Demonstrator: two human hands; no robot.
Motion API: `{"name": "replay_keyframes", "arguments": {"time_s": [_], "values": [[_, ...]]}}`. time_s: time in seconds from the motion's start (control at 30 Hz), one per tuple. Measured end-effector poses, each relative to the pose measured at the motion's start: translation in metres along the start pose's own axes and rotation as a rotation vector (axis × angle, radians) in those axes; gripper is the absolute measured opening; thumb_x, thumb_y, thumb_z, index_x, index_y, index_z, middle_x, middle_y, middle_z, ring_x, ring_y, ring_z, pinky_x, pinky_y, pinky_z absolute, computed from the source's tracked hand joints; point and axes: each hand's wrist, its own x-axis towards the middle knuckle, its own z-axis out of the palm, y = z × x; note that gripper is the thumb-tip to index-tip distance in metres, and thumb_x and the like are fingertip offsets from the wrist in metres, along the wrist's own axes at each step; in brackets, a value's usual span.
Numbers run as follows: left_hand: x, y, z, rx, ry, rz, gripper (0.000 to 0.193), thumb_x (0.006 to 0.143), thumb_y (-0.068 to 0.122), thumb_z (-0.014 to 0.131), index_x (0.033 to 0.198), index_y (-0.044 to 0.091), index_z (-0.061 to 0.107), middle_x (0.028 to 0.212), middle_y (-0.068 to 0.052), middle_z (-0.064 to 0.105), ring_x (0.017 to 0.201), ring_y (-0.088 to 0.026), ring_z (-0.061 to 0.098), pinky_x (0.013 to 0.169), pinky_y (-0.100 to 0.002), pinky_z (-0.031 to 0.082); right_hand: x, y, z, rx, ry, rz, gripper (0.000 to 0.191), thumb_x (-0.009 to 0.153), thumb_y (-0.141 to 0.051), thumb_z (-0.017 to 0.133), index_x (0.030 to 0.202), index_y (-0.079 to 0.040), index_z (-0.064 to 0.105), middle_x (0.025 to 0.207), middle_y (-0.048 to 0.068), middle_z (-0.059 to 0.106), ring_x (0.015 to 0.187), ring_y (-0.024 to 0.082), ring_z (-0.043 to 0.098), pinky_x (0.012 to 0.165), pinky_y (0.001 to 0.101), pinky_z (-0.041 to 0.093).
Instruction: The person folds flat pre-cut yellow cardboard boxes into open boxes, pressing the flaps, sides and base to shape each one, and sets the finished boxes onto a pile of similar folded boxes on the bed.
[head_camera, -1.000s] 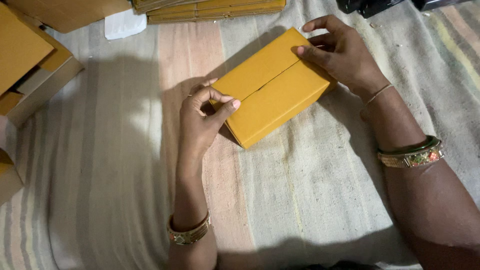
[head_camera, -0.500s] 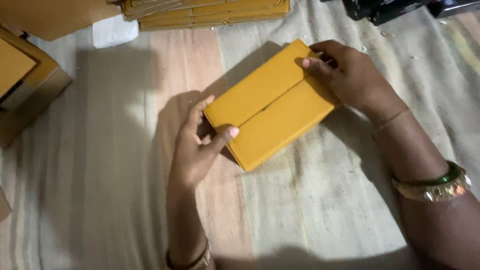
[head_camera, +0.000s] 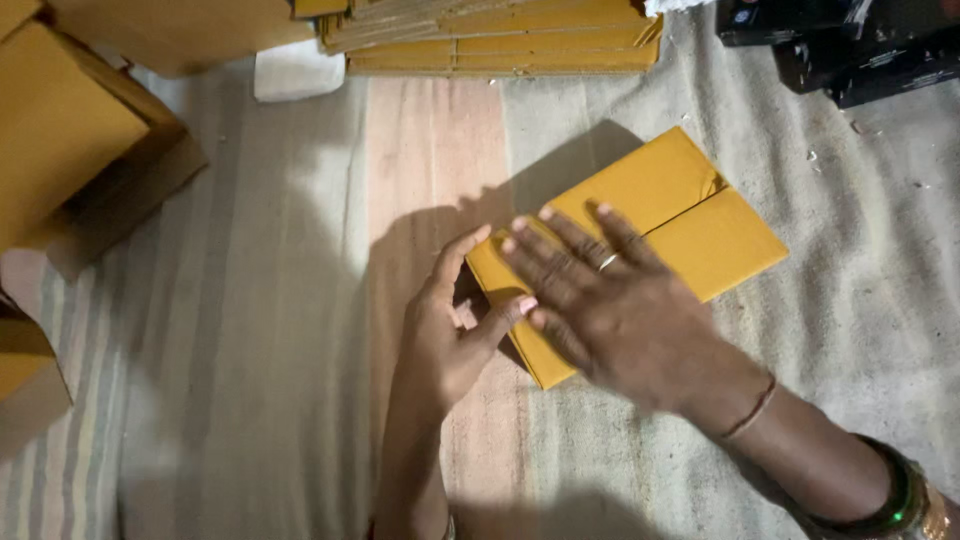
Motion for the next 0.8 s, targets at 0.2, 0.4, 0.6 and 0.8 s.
{"name": "replay_keyframes", "arguments": {"time_s": [0.2,0.4,0.6,0.8], "values": [[0.005,0.001,-0.002,-0.069,-0.005,0.069,0.077,0.086,0.021,0.078,0.151,0.006,0.041,0.130,-0.015,0.069,0.115,-0.019,0.070,0.098,-0.034,0.059,-0.002,0.071,-0.024,-0.040,-0.043,0.288,0.057,0.105,-0.038,0.031,0.158,-0.015,0.033,0.166,0.009,0.025,0.152,0.031,0.017,0.122,0.0541,0.013],[0.011,-0.001,-0.004,0.171,0.064,0.046,0.080,0.081,0.027,0.083,0.150,0.009,0.045,0.130,-0.011,0.069,0.118,-0.019,0.068,0.098,-0.035,0.055,-0.014,0.105,-0.005,-0.090,0.036,0.519,0.056,0.105,-0.036,0.035,0.158,-0.019,0.035,0.167,0.011,0.023,0.153,0.040,0.011,0.115,0.0604,0.009],[0.017,-0.003,-0.005,0.143,0.060,0.182,0.077,0.083,0.027,0.082,0.149,0.008,0.048,0.129,-0.015,0.070,0.112,-0.022,0.069,0.093,-0.038,0.058,0.004,0.039,0.009,-0.462,0.036,0.161,0.060,0.102,-0.030,0.044,0.158,-0.007,0.039,0.168,0.010,0.031,0.157,0.026,0.019,0.123,0.0574,0.015],[0.017,-0.001,-0.005,0.410,0.069,0.045,0.075,0.089,0.032,0.073,0.154,0.018,0.040,0.125,-0.014,0.070,0.101,-0.022,0.071,0.087,-0.037,0.057,0.008,0.002,0.013,-0.038,-0.064,0.039,0.057,0.107,-0.037,0.038,0.157,-0.009,0.035,0.162,0.009,0.035,0.151,0.024,0.026,0.125,0.0518,0.018]]}}
